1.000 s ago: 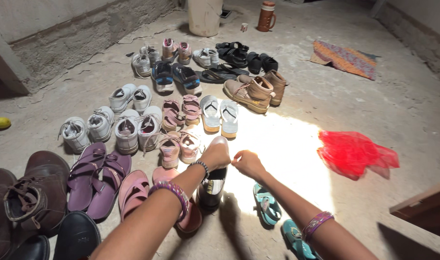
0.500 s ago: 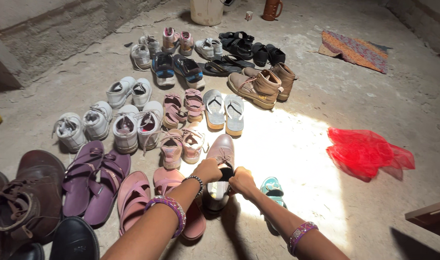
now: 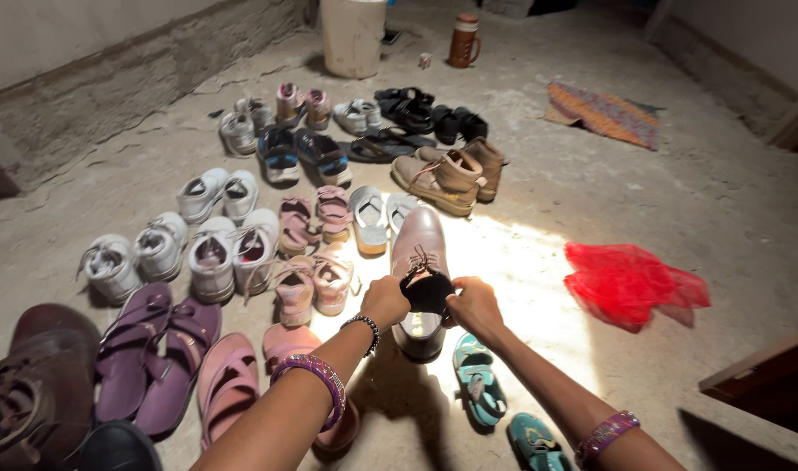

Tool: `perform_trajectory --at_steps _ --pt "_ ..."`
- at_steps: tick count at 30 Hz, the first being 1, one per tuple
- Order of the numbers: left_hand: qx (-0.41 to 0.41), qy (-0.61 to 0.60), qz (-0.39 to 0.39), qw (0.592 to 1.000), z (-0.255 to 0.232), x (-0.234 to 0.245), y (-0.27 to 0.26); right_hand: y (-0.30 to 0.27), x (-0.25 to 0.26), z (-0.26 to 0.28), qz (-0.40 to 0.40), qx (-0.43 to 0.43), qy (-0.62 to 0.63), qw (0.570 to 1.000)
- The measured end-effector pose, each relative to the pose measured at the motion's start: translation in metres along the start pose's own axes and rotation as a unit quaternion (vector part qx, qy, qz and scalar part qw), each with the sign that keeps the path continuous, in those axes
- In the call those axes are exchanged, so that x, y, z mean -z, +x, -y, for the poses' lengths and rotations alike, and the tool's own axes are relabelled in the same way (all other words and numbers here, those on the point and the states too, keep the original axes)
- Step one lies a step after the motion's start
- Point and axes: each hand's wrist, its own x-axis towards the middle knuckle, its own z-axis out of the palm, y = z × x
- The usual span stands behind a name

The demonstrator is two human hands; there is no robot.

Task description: The person wipes the inside shelves of a cabinet with a cloth, then picks up slippers, shoes, and sandals from the floor and places them onto the cabinet shelves by hand.

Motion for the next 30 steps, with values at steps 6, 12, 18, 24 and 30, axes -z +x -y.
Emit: perform_trajectory --at_steps 6,12,18,24,30 --pt "-0.107 -0.079 -0.042 0.99 -0.077 -0.003 -0.029 -0.034 0.079 0.018 -0.113 0.095 -0.068 0.987" --pt "-0.22 -0.174 -0.105 0.954 -0.158 -0.012 -0.088 -0.078 0.156 0.024 -0.21 0.191 -0.039 0.958" --pt "-0.334 -0.238 -0.142 0.901 -0.23 -0.009 -0.149 -0.142 0.223 0.046 -0.308 0.222 -0.142 0.914" --pt "-0.406 -0.258 -0.146 0.865 -0.295 -0.011 -0.194 -0.19 0.273 0.05 -0.389 0.258 -0.138 0.874" --pt "-0.459 -0.255 -0.191 0.83 -0.347 -0.024 -0.224 -0.222 0.31 0.045 -0.492 0.235 -0.1 0.832"
